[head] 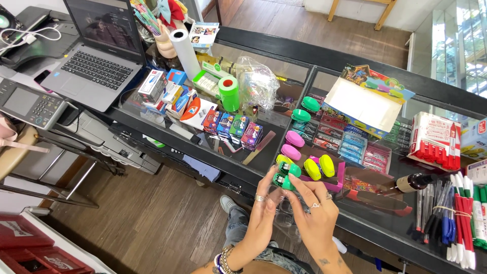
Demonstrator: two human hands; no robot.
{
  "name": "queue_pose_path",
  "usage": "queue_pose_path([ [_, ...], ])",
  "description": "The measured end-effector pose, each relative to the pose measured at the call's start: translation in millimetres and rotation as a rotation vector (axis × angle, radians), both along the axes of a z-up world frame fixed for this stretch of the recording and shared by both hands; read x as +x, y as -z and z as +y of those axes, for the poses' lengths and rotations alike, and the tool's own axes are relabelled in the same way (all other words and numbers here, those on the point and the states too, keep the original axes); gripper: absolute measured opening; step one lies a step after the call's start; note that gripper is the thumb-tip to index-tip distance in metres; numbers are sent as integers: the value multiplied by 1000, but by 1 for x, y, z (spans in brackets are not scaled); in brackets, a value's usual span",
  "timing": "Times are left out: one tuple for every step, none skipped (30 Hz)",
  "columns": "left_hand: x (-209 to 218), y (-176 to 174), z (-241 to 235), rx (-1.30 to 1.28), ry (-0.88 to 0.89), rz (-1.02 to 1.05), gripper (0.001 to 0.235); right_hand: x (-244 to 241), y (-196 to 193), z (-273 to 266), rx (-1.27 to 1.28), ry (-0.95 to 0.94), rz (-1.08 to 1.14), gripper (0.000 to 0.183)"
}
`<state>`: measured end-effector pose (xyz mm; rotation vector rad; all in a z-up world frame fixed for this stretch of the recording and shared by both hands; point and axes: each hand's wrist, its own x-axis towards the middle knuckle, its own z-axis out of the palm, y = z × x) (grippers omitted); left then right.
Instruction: Organizing small colorful egg-shaped erasers into a plastic tray on a shop counter.
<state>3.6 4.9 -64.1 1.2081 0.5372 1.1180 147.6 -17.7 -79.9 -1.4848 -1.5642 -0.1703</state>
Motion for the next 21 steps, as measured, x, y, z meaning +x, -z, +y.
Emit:
queue_pose_path([
  [0, 1, -1, 17, -13, 14, 79, -1, 2, -1, -3, 2, 15, 39],
  [-1, 1, 0, 36, -27, 29, 79, -2, 4, 0, -5, 5, 30, 39],
  [-1, 0, 0, 37, -27, 29, 79, -3, 4, 1, -3, 5, 30, 39],
  [-1, 0, -1, 55, -30, 20, 78, -5, 5, 1, 22, -9, 44, 39],
  [-1, -1, -1, 73, -34, 12, 78, -6, 5, 2, 48, -24, 58, 39],
  [-1, -2, -1, 71, -33, 13, 78, -8, 4, 2, 47, -23, 59, 39],
  [-2, -3, -1, 115, -40, 14, 77, -10, 3, 2, 60, -21, 77, 38],
  [-2, -4, -2, 159, -48, 16, 76, -11, 2, 2, 73, -21, 94, 36],
  [-3, -4, -2, 157, -48, 17, 76, -11, 3, 2, 71, -21, 95, 36],
  [-3, -3, -2, 155, -41, 12, 77, -11, 3, 3, 80, -33, 89, 37],
  [-4, -3, -1, 152, -35, 7, 77, -11, 4, 3, 89, -45, 82, 38],
  [-4, -3, -1, 152, -34, 7, 77, -10, 5, 4, 88, -44, 83, 38],
  [-5, -2, 0, 141, -37, 23, 81, -9, 6, 5, 88, -51, 63, 38],
  [-5, -2, 0, 131, -39, 39, 84, -8, 7, 6, 87, -57, 42, 39],
  [-5, 3, 1, 130, -37, 39, 84, -3, 8, 8, 86, -54, 42, 39],
  [-5, 8, 3, -3, -20, -1, 86, 1, 9, 10, 35, -70, 33, 40],
  [-5, 13, 5, -135, -4, -40, 88, 5, 9, 12, -16, -86, 26, 40],
  [-5, 16, 8, -134, 0, -40, 88, 11, 1, 11, -15, -82, 25, 40],
  [-6, 19, 11, -297, -15, -106, 84, 16, -7, 11, -32, -61, 100, 39],
  [-6, 22, 15, -459, -32, -175, 80, 22, -16, 12, -49, -41, 172, 38],
  [-8, 20, 17, -457, -29, -177, 80, 38, -16, 21, -46, -39, 170, 38],
])
